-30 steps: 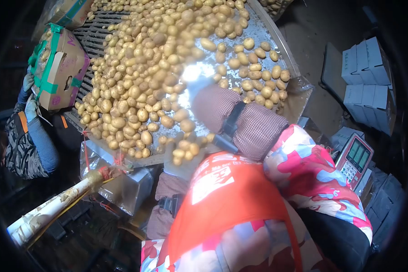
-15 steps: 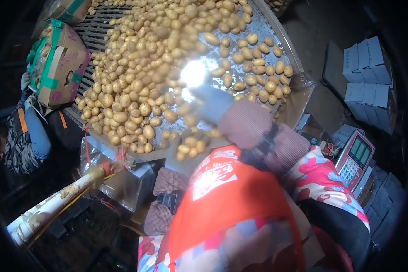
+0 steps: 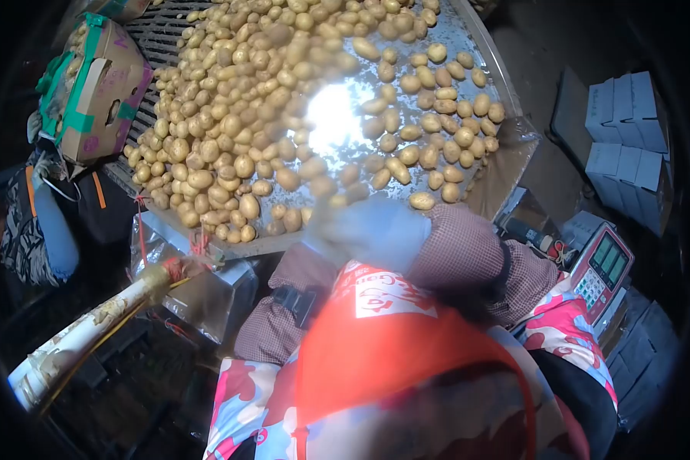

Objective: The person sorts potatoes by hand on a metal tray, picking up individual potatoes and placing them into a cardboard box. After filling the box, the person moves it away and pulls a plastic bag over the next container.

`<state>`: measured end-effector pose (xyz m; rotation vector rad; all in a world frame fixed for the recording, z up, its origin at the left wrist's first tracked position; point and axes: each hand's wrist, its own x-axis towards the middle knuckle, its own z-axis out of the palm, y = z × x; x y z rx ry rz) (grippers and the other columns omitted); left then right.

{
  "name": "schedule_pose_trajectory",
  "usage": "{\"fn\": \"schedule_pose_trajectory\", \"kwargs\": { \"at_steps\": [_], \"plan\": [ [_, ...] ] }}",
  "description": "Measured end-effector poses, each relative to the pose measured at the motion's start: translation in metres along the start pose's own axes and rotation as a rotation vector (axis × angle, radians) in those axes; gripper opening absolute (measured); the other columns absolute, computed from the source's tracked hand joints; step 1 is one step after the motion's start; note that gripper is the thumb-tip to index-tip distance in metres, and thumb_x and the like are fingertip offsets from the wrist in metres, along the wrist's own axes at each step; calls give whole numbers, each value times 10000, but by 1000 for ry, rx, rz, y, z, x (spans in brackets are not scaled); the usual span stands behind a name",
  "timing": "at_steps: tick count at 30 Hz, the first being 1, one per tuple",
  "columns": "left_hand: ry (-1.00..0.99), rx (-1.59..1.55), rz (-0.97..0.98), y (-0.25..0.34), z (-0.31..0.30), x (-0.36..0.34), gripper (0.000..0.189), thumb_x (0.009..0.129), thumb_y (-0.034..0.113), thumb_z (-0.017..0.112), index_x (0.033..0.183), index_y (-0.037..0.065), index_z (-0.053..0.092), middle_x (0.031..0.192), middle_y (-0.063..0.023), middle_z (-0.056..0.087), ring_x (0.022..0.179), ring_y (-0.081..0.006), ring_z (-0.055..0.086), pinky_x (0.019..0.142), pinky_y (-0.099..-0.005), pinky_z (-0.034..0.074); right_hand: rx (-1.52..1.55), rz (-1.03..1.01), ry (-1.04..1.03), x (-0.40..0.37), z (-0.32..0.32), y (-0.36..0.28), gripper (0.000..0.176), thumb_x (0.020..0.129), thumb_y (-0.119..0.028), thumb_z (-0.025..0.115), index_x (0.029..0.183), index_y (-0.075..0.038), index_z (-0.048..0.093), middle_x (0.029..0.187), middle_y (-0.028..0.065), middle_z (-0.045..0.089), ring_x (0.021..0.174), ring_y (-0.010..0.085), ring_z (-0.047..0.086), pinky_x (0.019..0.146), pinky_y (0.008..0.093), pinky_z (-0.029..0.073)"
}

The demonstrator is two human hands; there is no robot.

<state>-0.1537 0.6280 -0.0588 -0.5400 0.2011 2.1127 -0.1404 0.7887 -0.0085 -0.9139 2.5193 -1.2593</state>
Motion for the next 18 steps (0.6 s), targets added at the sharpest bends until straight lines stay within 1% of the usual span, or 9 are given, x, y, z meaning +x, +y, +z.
{"fn": "schedule_pose_trajectory", "kwargs": {
  "at_steps": [3, 4, 6, 8, 10, 13, 14, 17, 18],
  "plan": [
    [-39, -3, 16, -2, -5, 3, 381, 1003, 352, 482, 1252, 69, 536, 943, -71, 567, 856, -180, 526, 810, -351, 492, 88, 53, 243, -16, -37, 0, 357, 879, -77, 621, 1235, -70, 640, 1077, 151, 674, 1018, 337, 663, 857, 403, 547],
    [-58, -14, 18, -2, -9, 5, 379, 1002, 351, 484, 1251, 70, 537, 941, -71, 567, 854, -180, 528, 808, -351, 493, -69, 93, 395, -30, -35, 26, 386, 871, -49, 619, 1256, -76, 634, 1108, 149, 675, 1050, 333, 656, 887, 400, 540],
    [-101, -34, 27, -3, -17, 7, 376, 1000, 348, 487, 1250, 72, 538, 939, -71, 568, 851, -181, 532, 805, -349, 495, -106, 414, 538, -59, -39, 73, 419, 867, -28, 621, 1281, -91, 630, 1142, 147, 674, 1059, 332, 655, 908, 403, 535],
    [-118, -55, 43, -2, -22, 5, 372, 998, 345, 491, 1249, 75, 540, 936, -71, 569, 848, -181, 536, 802, -348, 498, -105, 542, 483, -63, -42, 98, 394, 871, -45, 627, 1260, -108, 640, 1120, 147, 672, 994, 332, 665, 869, 415, 542],
    [-134, -64, 76, -2, -24, 2, 369, 996, 342, 494, 1247, 77, 542, 934, -71, 571, 845, -182, 540, 798, -346, 500, -327, 220, 423, -53, -34, 120, 341, 877, -66, 627, 1211, -121, 659, 1073, 145, 673, 906, 329, 675, 809, 426, 551],
    [-153, -51, 150, -2, -28, -1, 364, 993, 338, 499, 1245, 80, 544, 930, -70, 572, 840, -183, 546, 794, -344, 504, -646, 343, 31, -17, -14, 137, 246, 882, -107, 624, 1123, -129, 670, 1053, 149, 671, 887, 326, 681, 782, 437, 553],
    [-142, -45, 172, -2, -29, -4, 362, 992, 337, 501, 1244, 81, 545, 928, -70, 573, 839, -183, 548, 792, -343, 505, -681, 383, -34, -1, -15, 140, 228, 864, -129, 633, 1090, -136, 659, 1049, 143, 673, 967, 326, 683, 808, 435, 553],
    [28, -38, 203, -1, -37, -17, 343, 978, 325, 531, 1223, 86, 564, 908, -71, 573, 794, -175, 552, 755, -322, 510, -711, 553, -248, 33, -18, 141, 275, 836, -127, 659, 1110, -148, 651, 992, 139, 665, 985, 323, 681, 801, 448, 552],
    [110, -32, 218, 1, -37, -21, 336, 972, 321, 546, 1210, 86, 575, 901, -72, 573, 772, -172, 547, 738, -311, 508, -480, 642, -175, 27, -14, 142, 293, 824, -124, 666, 1115, -153, 651, 1033, 148, 659, 994, 327, 680, 810, 449, 551]
  ]
}}
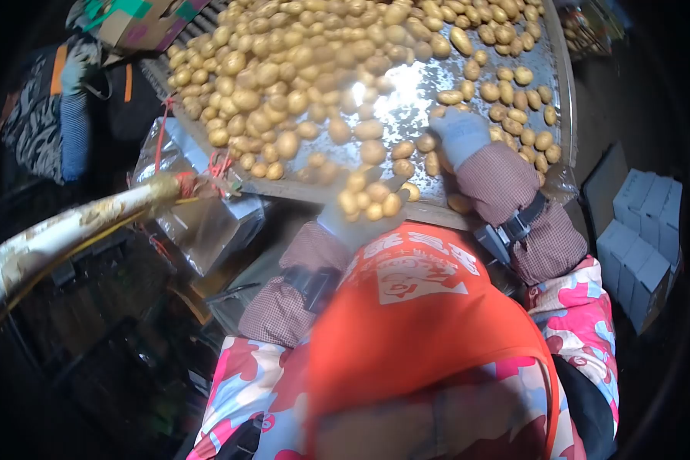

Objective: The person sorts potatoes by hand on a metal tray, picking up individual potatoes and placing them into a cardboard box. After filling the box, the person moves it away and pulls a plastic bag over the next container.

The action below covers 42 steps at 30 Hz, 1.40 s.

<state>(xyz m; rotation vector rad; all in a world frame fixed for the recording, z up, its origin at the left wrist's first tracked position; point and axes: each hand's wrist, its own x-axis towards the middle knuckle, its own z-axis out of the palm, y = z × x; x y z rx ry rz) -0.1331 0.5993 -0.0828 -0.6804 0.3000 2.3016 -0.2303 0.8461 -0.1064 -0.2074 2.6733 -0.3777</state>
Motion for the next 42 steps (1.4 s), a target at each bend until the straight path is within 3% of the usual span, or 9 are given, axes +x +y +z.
{"fn": "schedule_pose_trajectory", "kwargs": {
  "at_steps": [11, 15, 19, 22, 26, 28, 33, 37, 42],
  "plan": [
    [23, -7, 304, 22, -42, -47, 464, 972, 359, 585, 1269, 4, 547, 1024, -134, 601, 862, -237, 603, 807, -391, 573, -157, 81, 209, -7, 9, -20, 277, 861, -154, 666, 1137, -159, 691, 1156, 214, 645, 1101, 372, 642, 930, 448, 524],
    [-255, -189, 241, 26, -96, -100, 410, 950, 462, 535, 1179, 130, 607, 1167, -106, 631, 964, -268, 576, 885, -440, 496, 526, 1, 302, -2, 25, 0, 278, 934, -202, 667, 1166, -50, 682, 1009, 87, 697, 943, 225, 680, 817, 361, 553],
    [-220, -372, 370, 24, -124, -175, 509, 957, 553, 515, 1216, 121, 586, 1393, -231, 564, 1319, -468, 491, 1001, -677, 406, 1050, -70, -364, -34, 6, -136, 294, 929, -190, 712, 1197, -82, 657, 986, 13, 687, 871, 119, 660, 727, 240, 543],
    [-418, -513, 576, 6, -187, -232, 520, 979, 544, 527, 1270, 117, 583, 1280, -184, 615, 1171, -411, 574, 1021, -654, 437, 1088, -391, -643, -77, 39, -270, 345, 921, -205, 726, 1221, -59, 638, 1010, 46, 686, 893, 165, 670, 768, 308, 570],
    [99, -307, 957, -24, -245, -339, 357, 1027, 429, 484, 1053, 90, 593, 923, -142, 639, 842, -307, 639, 801, -489, 599, 1064, -555, -1320, -118, 100, -429, 292, 992, -73, 614, 1276, -7, 603, 1075, 80, 663, 961, 170, 623, 849, 319, 514],
    [222, -340, 1142, -22, -260, -394, 367, 1036, 442, 455, 1075, 109, 602, 1022, -137, 665, 974, -267, 640, 891, -451, 555, 824, -875, -1080, -149, 140, -486, 318, 1003, -76, 610, 1311, -2, 585, 1085, 77, 663, 970, 145, 617, 833, 293, 509],
    [869, -917, 1142, -16, -320, -460, 439, 1003, 468, 502, 1250, 124, 615, 1219, -117, 646, 1147, -255, 603, 1029, -414, 485, 916, -674, -852, -110, 232, -439, 293, 956, -38, 638, 1246, -69, 668, 1224, 133, 662, 1093, 163, 638, 903, 324, 530],
    [821, -583, 998, 14, -327, -408, 393, 1006, 430, 534, 1237, 127, 630, 1210, -73, 653, 1150, -227, 594, 995, -378, 497, 213, -1120, 180, -81, 122, -366, 406, 849, -79, 697, 1253, -83, 658, 1234, 155, 655, 1107, 353, 644, 951, 424, 530],
    [422, 109, 423, 54, -185, -297, 499, 977, 442, 566, 1340, 101, 589, 1326, -132, 619, 999, -231, 649, 832, -335, 562, -68, -309, 429, -77, 77, -242, 339, 858, -286, 648, 1157, -128, 643, 1270, 140, 580, 1221, 341, 509, 1032, 526, 386]
  ]
}}
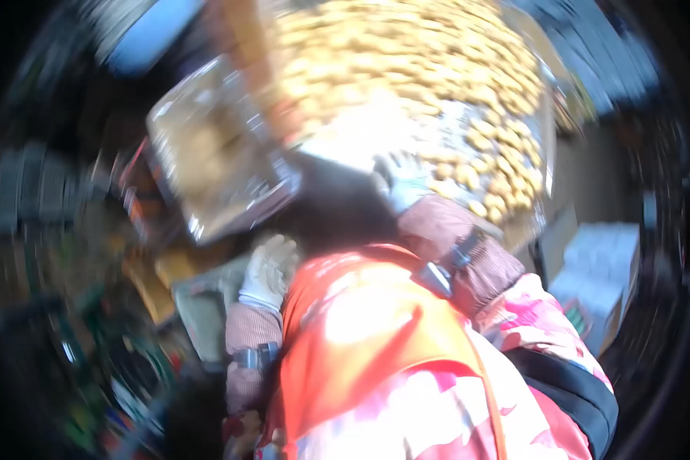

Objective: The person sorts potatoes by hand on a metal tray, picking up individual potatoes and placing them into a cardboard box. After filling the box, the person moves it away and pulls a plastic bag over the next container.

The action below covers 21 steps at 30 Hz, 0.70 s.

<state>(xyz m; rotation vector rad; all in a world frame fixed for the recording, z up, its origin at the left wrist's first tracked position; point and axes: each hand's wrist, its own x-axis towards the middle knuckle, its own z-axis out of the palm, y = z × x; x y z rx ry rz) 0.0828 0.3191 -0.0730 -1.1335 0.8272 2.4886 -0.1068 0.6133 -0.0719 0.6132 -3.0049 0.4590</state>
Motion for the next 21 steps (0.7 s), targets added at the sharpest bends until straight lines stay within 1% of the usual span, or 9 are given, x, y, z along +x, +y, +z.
{"fn": "schedule_pose_trajectory", "kwargs": {
  "at_steps": [1, 2, 5, 8, 9, 12, 16, 18, 21],
  "plan": [
    [-79, 111, -45, -3, 24, 24, 508, 979, 437, 567, 1353, 94, 579, 1338, -149, 612, 959, -234, 656, 781, -318, 570, -38, 100, 48, -11, 15, 30, 325, 866, -326, 635, 1127, -133, 644, 1261, 134, 574, 1219, 331, 498, 1021, 531, 375],
    [-176, 125, -121, -3, 45, 46, 551, 1038, 427, 497, 1445, 56, 481, 1386, -202, 569, 974, -253, 686, 745, -321, 597, -133, 42, 71, -23, 7, 52, 346, 863, -328, 641, 1153, -139, 639, 1267, 133, 574, 1219, 321, 502, 1008, 534, 378],
    [-276, 305, -278, -5, 135, 78, 545, 1041, 418, 497, 1449, 57, 477, 1391, -194, 572, 990, -255, 689, 746, -335, 607, -159, 72, 227, -61, 3, 105, 395, 851, -327, 650, 1204, -150, 628, 1281, 129, 572, 1208, 305, 519, 996, 542, 375],
    [-328, 414, -282, -25, 200, 113, 518, 1042, 418, 493, 1407, 50, 503, 1355, -174, 595, 980, -250, 690, 734, -313, 616, -22, 558, 122, -107, -4, 150, 391, 850, -306, 645, 1206, -145, 634, 1224, 117, 610, 1146, 291, 565, 962, 527, 386],
    [-334, 447, -266, -33, 217, 126, 501, 1046, 420, 477, 1371, 42, 525, 1316, -174, 613, 967, -246, 682, 716, -290, 608, 54, 672, 52, -121, -19, 163, 373, 852, -304, 644, 1189, -144, 645, 1198, 112, 626, 1130, 287, 577, 956, 523, 388],
    [-241, 547, -189, -51, 258, 152, 493, 1058, 419, 443, 1352, 34, 534, 1286, -176, 633, 978, -254, 689, 732, -274, 617, -167, 694, -24, -175, -48, 202, 291, 857, -318, 669, 1079, -136, 716, 1056, 81, 681, 1053, 307, 617, 931, 524, 422],
    [-137, 643, -138, -72, 272, 170, 517, 1061, 436, 397, 1337, 24, 541, 1245, -179, 655, 944, -267, 689, 709, -308, 606, -57, 960, 212, -235, -49, 275, 285, 898, -242, 661, 1170, -173, 712, 1144, 105, 686, 1065, 330, 630, 912, 461, 487],
    [-90, 693, -136, -73, 270, 175, 548, 1058, 461, 372, 1339, 23, 542, 1229, -181, 664, 928, -274, 690, 679, -319, 589, 40, 752, 468, -227, -52, 335, 319, 909, -250, 654, 1213, -161, 694, 1192, 131, 677, 1081, 358, 627, 934, 452, 496],
    [-80, 830, -200, -68, 272, 177, 593, 1048, 513, 343, 1351, 45, 546, 1213, -161, 682, 914, -272, 688, 641, -318, 538, 67, 781, 332, -143, -90, 384, 377, 939, -300, 614, 1280, -143, 650, 1251, 179, 643, 1155, 384, 597, 984, 466, 476]
  ]
}}
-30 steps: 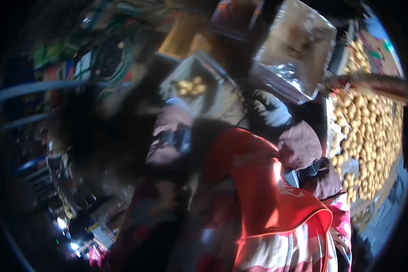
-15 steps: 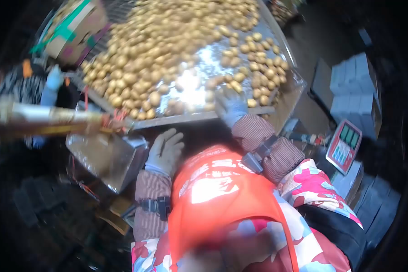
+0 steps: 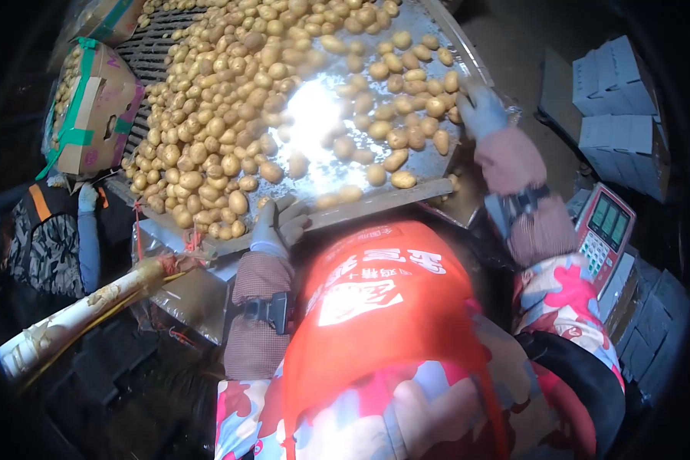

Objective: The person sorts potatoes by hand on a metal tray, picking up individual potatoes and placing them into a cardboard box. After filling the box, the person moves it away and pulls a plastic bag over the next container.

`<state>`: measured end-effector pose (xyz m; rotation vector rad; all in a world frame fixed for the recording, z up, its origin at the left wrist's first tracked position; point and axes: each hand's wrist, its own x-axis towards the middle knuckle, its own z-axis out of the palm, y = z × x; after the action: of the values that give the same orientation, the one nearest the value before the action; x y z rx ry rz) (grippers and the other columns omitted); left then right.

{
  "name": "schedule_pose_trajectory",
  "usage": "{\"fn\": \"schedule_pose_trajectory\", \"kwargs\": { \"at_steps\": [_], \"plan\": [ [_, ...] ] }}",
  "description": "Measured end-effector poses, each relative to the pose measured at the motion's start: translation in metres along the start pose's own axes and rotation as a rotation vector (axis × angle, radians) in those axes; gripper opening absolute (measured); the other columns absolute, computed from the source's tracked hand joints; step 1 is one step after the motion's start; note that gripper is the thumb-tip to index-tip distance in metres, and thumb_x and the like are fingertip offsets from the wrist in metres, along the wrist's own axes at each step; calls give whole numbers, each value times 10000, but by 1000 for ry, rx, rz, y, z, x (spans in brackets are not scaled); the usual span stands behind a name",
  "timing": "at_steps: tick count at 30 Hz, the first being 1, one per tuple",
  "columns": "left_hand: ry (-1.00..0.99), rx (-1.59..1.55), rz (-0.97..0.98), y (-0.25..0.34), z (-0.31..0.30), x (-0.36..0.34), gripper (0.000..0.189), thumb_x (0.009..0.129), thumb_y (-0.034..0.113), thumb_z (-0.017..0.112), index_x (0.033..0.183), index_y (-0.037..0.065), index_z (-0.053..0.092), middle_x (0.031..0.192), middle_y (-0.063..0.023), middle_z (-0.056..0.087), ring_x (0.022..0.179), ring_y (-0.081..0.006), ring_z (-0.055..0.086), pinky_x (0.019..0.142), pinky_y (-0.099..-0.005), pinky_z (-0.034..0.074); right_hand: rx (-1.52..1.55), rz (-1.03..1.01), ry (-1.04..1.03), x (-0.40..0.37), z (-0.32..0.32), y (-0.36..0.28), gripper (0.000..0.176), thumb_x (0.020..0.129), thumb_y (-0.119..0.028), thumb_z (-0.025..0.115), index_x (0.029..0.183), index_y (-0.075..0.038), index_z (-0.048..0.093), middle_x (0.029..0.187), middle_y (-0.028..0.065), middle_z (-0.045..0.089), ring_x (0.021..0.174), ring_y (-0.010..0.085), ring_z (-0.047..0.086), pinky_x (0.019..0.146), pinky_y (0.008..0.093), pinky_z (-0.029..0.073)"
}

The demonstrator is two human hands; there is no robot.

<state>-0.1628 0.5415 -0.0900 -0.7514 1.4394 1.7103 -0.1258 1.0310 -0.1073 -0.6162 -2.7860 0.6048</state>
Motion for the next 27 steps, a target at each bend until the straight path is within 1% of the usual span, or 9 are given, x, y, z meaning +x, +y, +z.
{"fn": "schedule_pose_trajectory", "kwargs": {
  "at_steps": [4, 5, 8, 12, 17, 19, 22, 24, 27],
  "plan": [
    [80, 49, -15, 1, 9, -1, 600, 1044, 545, 319, 1370, 95, 547, 1241, -119, 689, 968, -271, 702, 644, -298, 500, -100, 71, -205, 51, 32, -61, 470, 943, -369, 595, 1367, -168, 587, 1426, 191, 520, 1279, 399, 516, 1041, 491, 430],
    [59, -7, -11, -3, 4, 5, 576, 1049, 515, 338, 1371, 83, 542, 1253, -154, 678, 1007, -318, 703, 687, -334, 535, -243, -81, -247, 47, 36, -76, 492, 930, -371, 609, 1381, -178, 577, 1447, 190, 495, 1297, 398, 498, 1060, 494, 413],
    [100, -171, -37, -5, 9, 10, 638, 1021, 552, 408, 1359, 27, 541, 1245, -197, 658, 943, -307, 677, 655, -349, 531, -416, -403, -323, 11, 41, -97, 563, 886, -364, 652, 1417, -207, 551, 1476, 182, 456, 1332, 387, 465, 1103, 497, 371],
    [20, -228, -7, -6, -3, 12, 608, 1032, 540, 399, 1359, 48, 544, 1268, -173, 654, 962, -306, 670, 689, -384, 530, -167, -397, -313, -27, 22, -49, 643, 818, -323, 707, 1432, -233, 539, 1411, 155, 501, 1278, 353, 501, 1087, 482, 384],
    [55, -210, 61, 13, -38, 14, 533, 1045, 469, 376, 1331, 59, 560, 1226, -159, 673, 954, -290, 688, 728, -403, 547, -261, -162, -209, -81, -2, -18, 416, 777, -188, 673, 1189, -130, 669, 1122, 159, 634, 1054, 372, 595, 957, 490, 452],
    [18, -262, 16, 16, -51, 23, 587, 1037, 521, 394, 1385, 65, 521, 1314, -155, 630, 1021, -310, 647, 804, -476, 528, -211, -309, -199, -86, -5, -98, 329, 746, -140, 659, 1072, -99, 680, 1019, 147, 654, 974, 383, 610, 910, 503, 460],
    [69, -259, 41, 15, -43, 27, 644, 1033, 537, 393, 1414, 27, 491, 1370, -208, 581, 1067, -353, 629, 862, -494, 509, 46, -437, -297, -99, 88, -128, 333, 767, -191, 687, 1092, -116, 679, 1120, 152, 630, 1134, 397, 558, 984, 529, 424],
    [72, -262, 37, 17, -41, 25, 675, 1028, 548, 398, 1419, 5, 479, 1398, -235, 546, 1090, -378, 617, 895, -493, 500, 110, -706, -248, -89, 61, -173, 353, 779, -218, 697, 1119, -125, 683, 1177, 157, 613, 1224, 409, 511, 1021, 549, 405],
    [77, -274, 9, 19, -40, 23, 689, 1021, 557, 405, 1413, -4, 483, 1405, -240, 535, 1104, -386, 609, 885, -488, 504, 26, -671, -215, -67, 55, -145, 391, 797, -237, 705, 1179, -157, 685, 1251, 142, 593, 1294, 410, 456, 1040, 561, 395]
  ]
}}
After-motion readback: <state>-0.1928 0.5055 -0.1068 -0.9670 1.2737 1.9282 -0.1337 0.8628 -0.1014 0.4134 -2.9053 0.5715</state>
